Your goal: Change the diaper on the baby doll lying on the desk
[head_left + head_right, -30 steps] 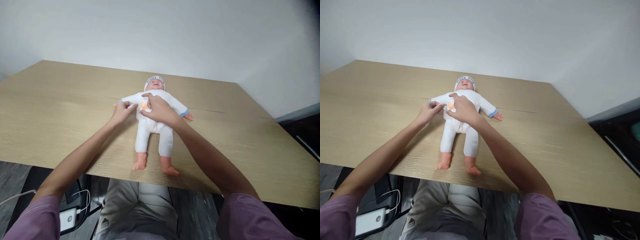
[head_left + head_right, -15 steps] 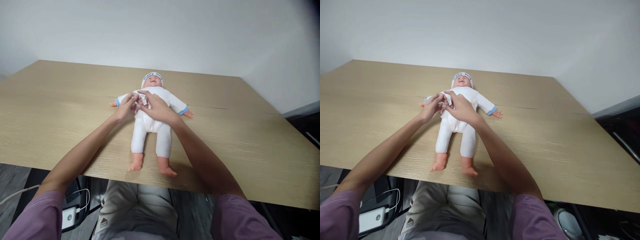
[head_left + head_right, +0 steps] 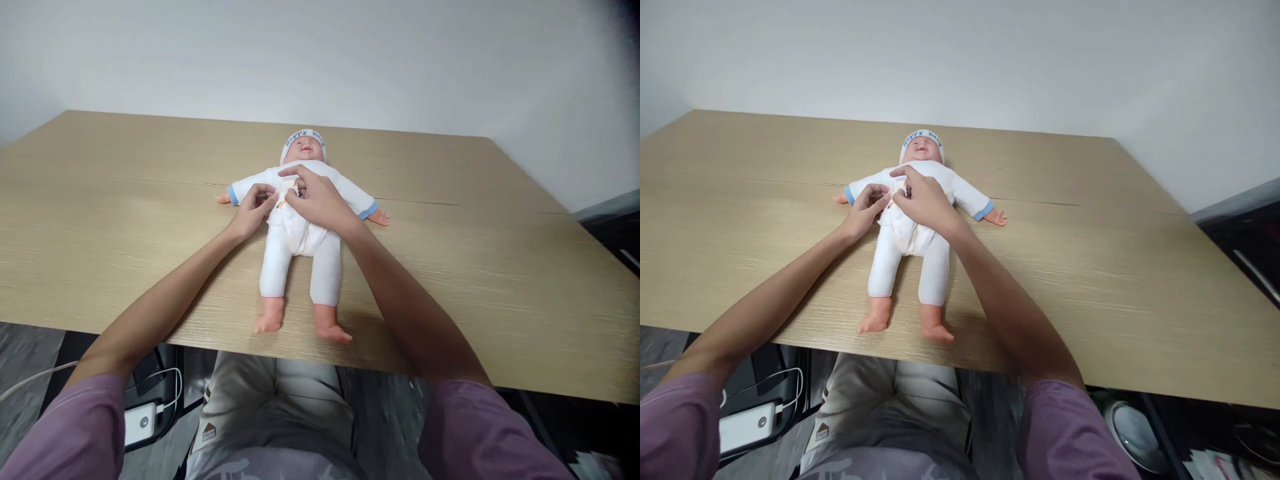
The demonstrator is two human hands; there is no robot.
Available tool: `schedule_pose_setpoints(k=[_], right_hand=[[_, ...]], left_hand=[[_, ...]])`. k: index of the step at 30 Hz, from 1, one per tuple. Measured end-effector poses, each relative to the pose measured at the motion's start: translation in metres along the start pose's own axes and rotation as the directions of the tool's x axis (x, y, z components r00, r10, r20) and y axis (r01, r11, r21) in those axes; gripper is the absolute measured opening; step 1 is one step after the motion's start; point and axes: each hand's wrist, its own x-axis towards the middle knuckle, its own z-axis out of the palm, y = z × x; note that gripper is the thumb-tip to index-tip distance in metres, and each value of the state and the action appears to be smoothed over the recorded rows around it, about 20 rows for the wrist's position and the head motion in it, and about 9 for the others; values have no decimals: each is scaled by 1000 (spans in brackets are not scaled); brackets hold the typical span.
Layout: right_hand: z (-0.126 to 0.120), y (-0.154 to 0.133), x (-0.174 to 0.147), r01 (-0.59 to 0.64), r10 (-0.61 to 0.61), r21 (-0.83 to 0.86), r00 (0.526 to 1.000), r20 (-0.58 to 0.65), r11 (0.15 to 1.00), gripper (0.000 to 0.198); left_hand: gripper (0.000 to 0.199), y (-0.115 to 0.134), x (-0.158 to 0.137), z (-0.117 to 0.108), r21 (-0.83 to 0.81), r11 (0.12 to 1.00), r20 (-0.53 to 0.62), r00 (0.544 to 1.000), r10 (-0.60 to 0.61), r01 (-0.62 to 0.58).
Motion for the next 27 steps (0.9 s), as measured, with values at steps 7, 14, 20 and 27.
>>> schedule_pose_setpoints(k=[7,14,20,27], right_hand=[[5,11,4,57,-56,13,995,-86,998,56],[0,7,-13,118,-110,10,950,-292,993,42],[-12,-24,-105,190,-174,66,966,-191,980,16],[-2,5,-167,109,-98,-163,992,74,981,11]], left_hand=[[40,-3,1,-5,129,990,-113,991,67,-52],[19,59,-49,12,401,894,-154,948,279,-199],[20,94,-127,35,531,815,190,970,152,-232],[24,77,-135,26,751,613,239,966,94,-245]])
